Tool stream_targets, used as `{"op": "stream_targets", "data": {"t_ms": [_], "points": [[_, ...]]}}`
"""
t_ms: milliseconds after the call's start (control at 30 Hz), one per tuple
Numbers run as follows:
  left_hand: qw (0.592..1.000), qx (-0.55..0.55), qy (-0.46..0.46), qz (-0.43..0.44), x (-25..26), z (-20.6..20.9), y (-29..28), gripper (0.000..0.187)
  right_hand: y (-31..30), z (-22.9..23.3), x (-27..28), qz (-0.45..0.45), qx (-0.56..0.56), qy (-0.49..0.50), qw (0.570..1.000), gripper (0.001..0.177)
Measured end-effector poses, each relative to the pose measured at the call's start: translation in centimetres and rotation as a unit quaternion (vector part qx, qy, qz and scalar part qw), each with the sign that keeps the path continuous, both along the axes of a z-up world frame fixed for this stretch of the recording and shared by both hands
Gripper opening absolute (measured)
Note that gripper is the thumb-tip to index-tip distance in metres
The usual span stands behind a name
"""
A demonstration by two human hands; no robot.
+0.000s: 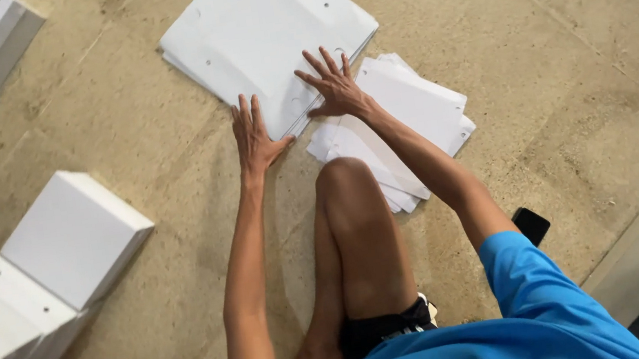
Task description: The person picks up a flat cardboard sheet from a stack, folds the sides upward, and tucks in the tabs to form a small white box, then places it on a finished stack.
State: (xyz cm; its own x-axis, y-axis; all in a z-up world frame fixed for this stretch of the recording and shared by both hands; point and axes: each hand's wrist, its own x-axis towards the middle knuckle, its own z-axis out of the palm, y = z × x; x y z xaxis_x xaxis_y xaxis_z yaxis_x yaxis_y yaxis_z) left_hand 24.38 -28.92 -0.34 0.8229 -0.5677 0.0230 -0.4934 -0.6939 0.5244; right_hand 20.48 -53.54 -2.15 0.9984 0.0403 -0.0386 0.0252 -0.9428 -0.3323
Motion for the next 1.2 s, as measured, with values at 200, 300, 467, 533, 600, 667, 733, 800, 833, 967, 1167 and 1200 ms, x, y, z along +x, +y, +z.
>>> {"op": "stream_targets", "data": {"t_ms": [200, 300, 467, 533, 600, 667, 733, 800, 833, 967, 1167, 1200], "points": [[0.996, 0.084, -0.038, -0.010, -0.8, -0.9, -1.1, 0.115, -0.1, -1.1, -1.0, -0.016, -0.038, 0.007, 0.999, 0.113], [0.995, 0.090, -0.044, -0.006, -1.8, 0.6, -0.9, 0.094, 0.1, -0.7, -1.0, -0.015, -0.066, -0.031, 0.997, 0.112], [0.986, 0.103, -0.127, -0.029, -2.7, -1.0, -0.4, 0.076, -0.4, -0.5, -0.9, 0.013, -0.099, -0.046, 0.994, 0.100], [0.984, 0.096, -0.142, -0.039, -2.7, -2.5, -0.3, 0.068, -0.9, 0.0, -1.1, 0.035, -0.097, -0.044, 0.994, 0.095], [0.972, 0.078, -0.206, -0.081, -2.4, -4.4, -0.3, 0.046, -1.3, 1.0, -1.3, 0.057, -0.079, -0.029, 0.995, 0.084], [0.971, 0.065, -0.214, -0.083, -1.9, -3.0, -0.3, 0.037, -1.2, 2.3, -1.5, 0.061, -0.059, -0.020, 0.996, 0.092], [0.970, 0.052, -0.223, -0.087, -1.3, -1.7, -0.7, 0.029, -1.0, 3.4, -1.5, 0.064, -0.040, -0.010, 0.997, 0.100], [0.969, 0.049, -0.228, -0.084, -0.6, -0.4, -1.1, 0.020, -0.5, 4.4, -1.3, 0.064, -0.033, -0.016, 0.997, 0.095], [0.969, 0.051, -0.227, -0.081, -0.4, 0.5, -1.6, 0.020, -0.5, 4.4, -1.4, 0.068, -0.032, -0.015, 0.997, 0.095], [0.990, -0.073, -0.102, -0.064, 1.4, 2.4, -3.1, 0.014, -0.6, 4.4, -1.0, 0.071, -0.024, -0.035, 0.997, 0.087], [0.958, -0.004, -0.263, -0.112, 1.9, 5.9, -3.8, 0.018, -0.8, 5.6, -0.9, 0.072, -0.010, -0.056, 0.996, 0.068], [0.939, 0.011, -0.320, -0.125, 2.0, 6.5, -3.8, 0.019, -0.7, 5.8, -0.9, 0.076, -0.001, -0.057, 0.996, 0.076]]}}
